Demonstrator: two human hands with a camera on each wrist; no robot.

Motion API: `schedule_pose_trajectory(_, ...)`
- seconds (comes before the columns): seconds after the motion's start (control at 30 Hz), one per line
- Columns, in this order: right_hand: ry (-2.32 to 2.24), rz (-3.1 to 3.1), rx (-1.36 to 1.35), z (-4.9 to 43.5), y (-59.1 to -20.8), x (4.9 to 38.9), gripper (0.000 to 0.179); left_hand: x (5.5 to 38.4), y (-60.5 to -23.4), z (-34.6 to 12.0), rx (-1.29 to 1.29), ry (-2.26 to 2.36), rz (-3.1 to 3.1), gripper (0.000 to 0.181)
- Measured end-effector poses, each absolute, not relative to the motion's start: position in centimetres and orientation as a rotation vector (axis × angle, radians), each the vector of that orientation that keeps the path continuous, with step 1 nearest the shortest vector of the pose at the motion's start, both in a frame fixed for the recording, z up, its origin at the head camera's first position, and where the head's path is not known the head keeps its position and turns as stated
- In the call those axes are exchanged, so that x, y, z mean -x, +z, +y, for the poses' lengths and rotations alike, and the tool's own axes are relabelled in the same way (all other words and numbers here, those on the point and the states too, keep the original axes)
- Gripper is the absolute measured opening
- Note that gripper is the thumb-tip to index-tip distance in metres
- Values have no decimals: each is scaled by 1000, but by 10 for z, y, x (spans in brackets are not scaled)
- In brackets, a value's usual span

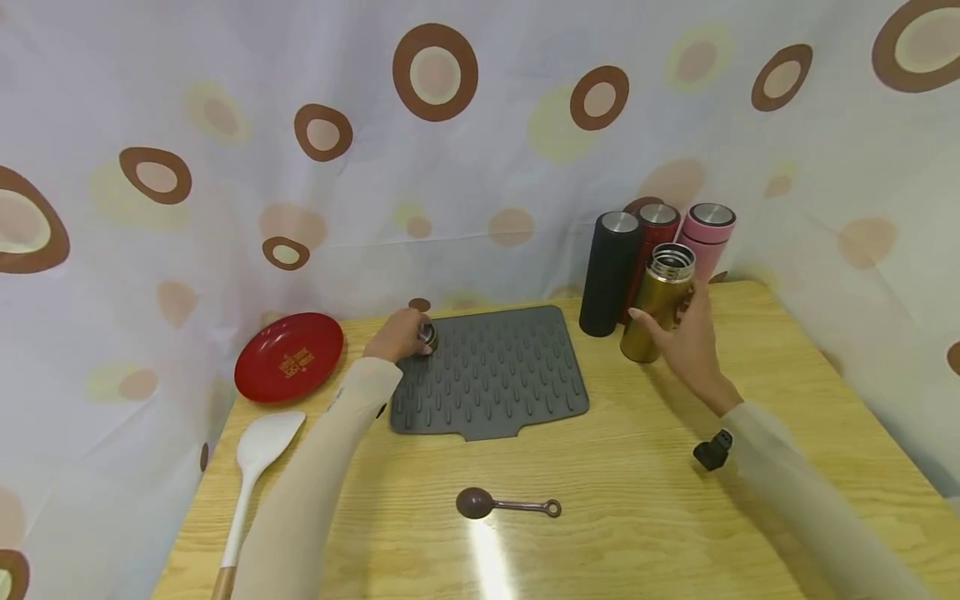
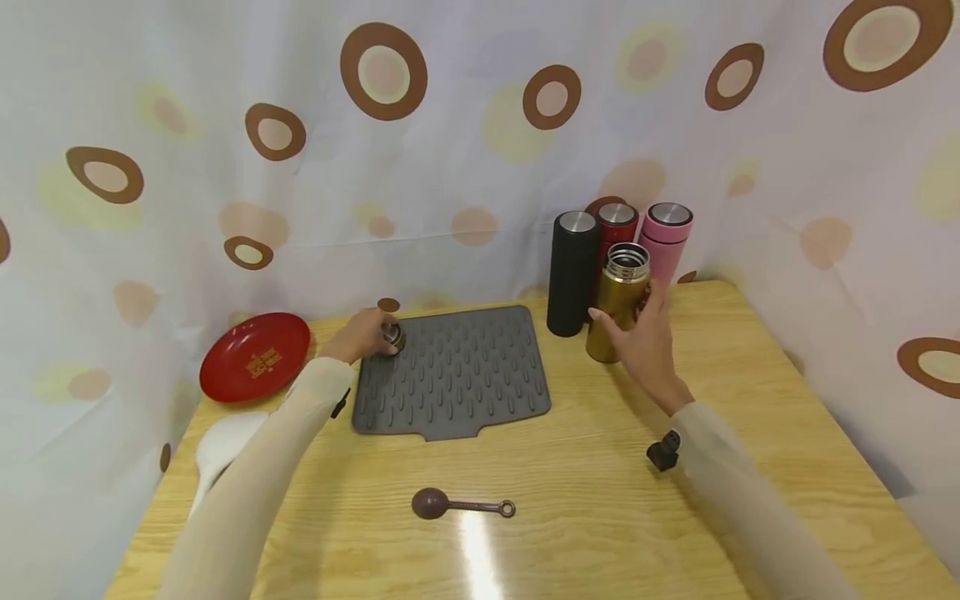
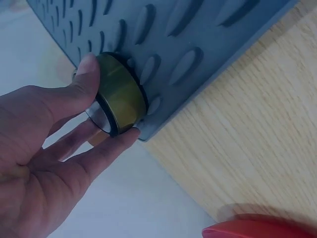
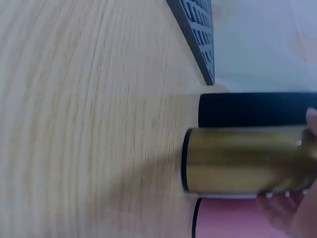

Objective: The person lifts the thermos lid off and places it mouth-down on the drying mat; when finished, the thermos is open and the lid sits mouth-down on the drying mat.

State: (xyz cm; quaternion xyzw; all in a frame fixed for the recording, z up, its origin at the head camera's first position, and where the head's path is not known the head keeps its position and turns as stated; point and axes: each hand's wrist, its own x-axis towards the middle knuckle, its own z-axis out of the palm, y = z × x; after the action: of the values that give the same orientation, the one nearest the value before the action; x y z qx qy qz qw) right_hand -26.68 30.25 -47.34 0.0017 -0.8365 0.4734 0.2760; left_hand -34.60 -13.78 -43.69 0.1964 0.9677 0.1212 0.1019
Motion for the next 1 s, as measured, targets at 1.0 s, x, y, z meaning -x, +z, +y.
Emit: schedule_pose_trajectory(1.0,1378,-2072,349,357,-454,303,62,343,-446,-129,-545,108,2993,43)
